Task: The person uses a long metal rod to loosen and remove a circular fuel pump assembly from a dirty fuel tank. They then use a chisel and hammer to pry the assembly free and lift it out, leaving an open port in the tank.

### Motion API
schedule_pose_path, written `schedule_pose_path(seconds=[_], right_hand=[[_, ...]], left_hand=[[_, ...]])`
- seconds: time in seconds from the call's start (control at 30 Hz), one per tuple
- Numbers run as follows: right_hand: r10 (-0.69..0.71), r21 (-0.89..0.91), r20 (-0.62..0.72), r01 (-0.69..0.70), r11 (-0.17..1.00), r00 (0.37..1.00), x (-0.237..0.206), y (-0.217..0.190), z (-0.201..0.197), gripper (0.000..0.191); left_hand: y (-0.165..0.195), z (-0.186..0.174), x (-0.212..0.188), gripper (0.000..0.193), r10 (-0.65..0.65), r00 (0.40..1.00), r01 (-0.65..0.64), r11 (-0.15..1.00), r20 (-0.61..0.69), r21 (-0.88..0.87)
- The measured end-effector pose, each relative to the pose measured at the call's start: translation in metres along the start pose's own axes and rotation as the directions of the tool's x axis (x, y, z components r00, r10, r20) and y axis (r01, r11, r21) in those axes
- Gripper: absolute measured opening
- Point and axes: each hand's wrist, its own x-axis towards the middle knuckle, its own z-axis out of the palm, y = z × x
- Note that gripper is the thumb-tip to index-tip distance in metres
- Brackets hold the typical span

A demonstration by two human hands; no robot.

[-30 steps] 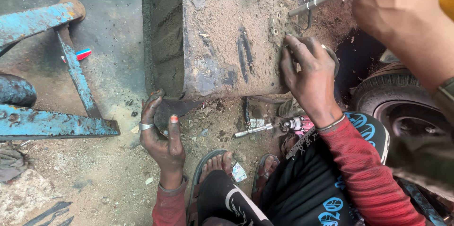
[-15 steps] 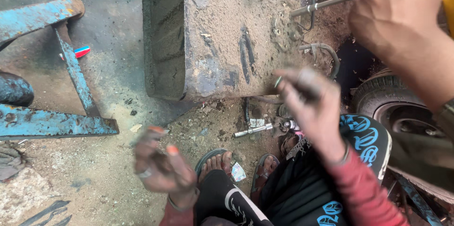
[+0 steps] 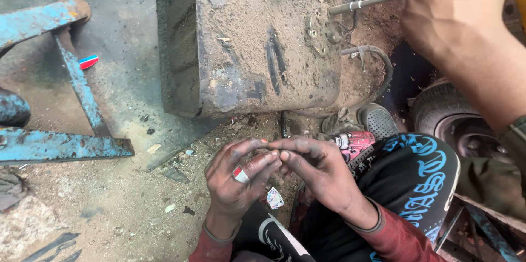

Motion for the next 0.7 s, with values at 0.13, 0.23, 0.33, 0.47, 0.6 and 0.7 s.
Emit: schedule_pose_path(seconds=[0.13, 0.23, 0.33, 0.47, 0.6, 0.7], right_hand=[[0.012, 0.044, 0.021, -0.013, 0.999, 1.0, -0.011, 0.038, -0.012, 0.025], [0.058, 0.233, 0.009, -0.058, 0.971, 0.998, -0.014, 0.049, -0.006, 0.023], [0.05, 0.313, 0.011, -0.051, 0.948, 0.999, -0.013, 0.05, -0.004, 0.021], [0.017, 0.261, 0.031, -0.024, 0.965, 0.999, -0.012, 0.049, -0.008, 0.021], [0.023, 0.272, 0.075, -0.043, 0.961, 0.997, -0.012, 0.053, -0.012, 0.021], [0.087, 0.296, 0.088, -0.109, 0.949, 0.992, -0.012, 0.059, -0.011, 0.019]], left_hand=[[-0.017, 0.03, -0.034, 0.016, 0.016, 0.999, -0.015, 1.0, -0.041, 0.017], [-0.015, 0.031, -0.037, 0.017, -0.02, 0.999, 0.018, 0.999, -0.042, -0.051], [-0.009, 0.026, -0.03, 0.018, -0.056, 0.998, 0.054, 0.991, -0.008, -0.122], [-0.006, 0.019, -0.024, 0.023, -0.126, 0.988, 0.144, 0.954, 0.087, -0.263], [0.0, 0.015, -0.027, 0.025, -0.152, 0.987, 0.16, 0.951, 0.052, -0.265], [0.003, 0.011, -0.027, 0.028, -0.145, 0.988, 0.154, 0.961, 0.059, -0.229]])
